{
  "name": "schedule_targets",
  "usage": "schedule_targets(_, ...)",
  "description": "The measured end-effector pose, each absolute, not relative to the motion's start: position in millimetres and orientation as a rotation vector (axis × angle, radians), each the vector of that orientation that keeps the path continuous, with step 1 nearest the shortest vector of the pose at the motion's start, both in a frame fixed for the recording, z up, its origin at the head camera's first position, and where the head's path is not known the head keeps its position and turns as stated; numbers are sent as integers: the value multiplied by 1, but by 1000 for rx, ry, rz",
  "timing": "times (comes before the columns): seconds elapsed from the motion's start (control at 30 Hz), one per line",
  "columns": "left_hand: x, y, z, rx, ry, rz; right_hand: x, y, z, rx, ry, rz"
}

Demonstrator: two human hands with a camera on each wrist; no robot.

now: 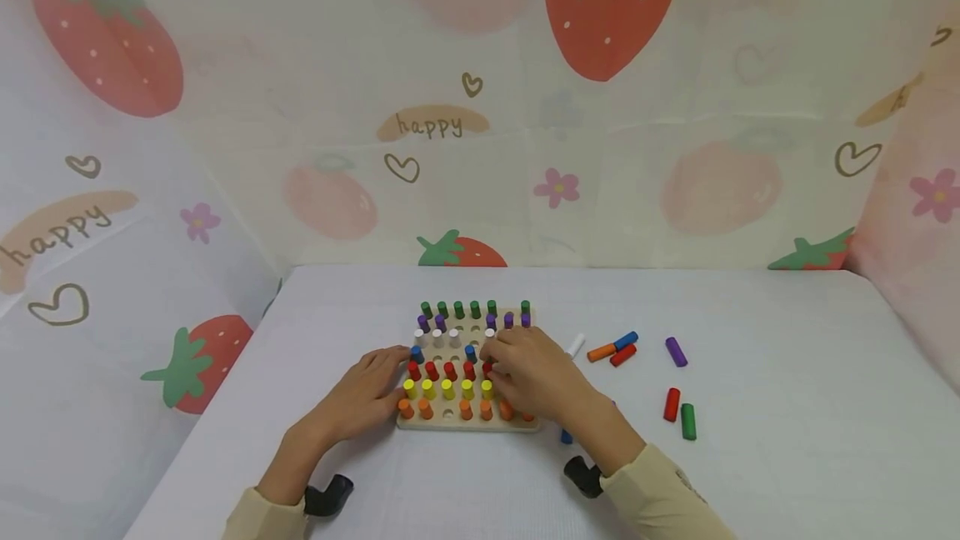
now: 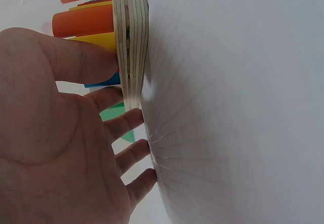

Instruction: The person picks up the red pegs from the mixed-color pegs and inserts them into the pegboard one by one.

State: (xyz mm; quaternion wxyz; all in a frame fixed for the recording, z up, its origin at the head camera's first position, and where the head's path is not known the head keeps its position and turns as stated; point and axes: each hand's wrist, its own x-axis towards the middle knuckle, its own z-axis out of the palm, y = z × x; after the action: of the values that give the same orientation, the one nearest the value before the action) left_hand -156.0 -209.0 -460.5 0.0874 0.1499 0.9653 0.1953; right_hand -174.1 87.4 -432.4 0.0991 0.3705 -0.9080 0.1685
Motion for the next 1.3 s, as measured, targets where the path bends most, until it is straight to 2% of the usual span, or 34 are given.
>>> schedule_targets(0.4, -158, -209, -462, 450, 2883, 582, -161, 111, -426, 952, -2762, 531)
schedule_targets(1.3, -156, -207, -461, 433, 2886, 594, -147, 186, -443, 680, -2857, 451)
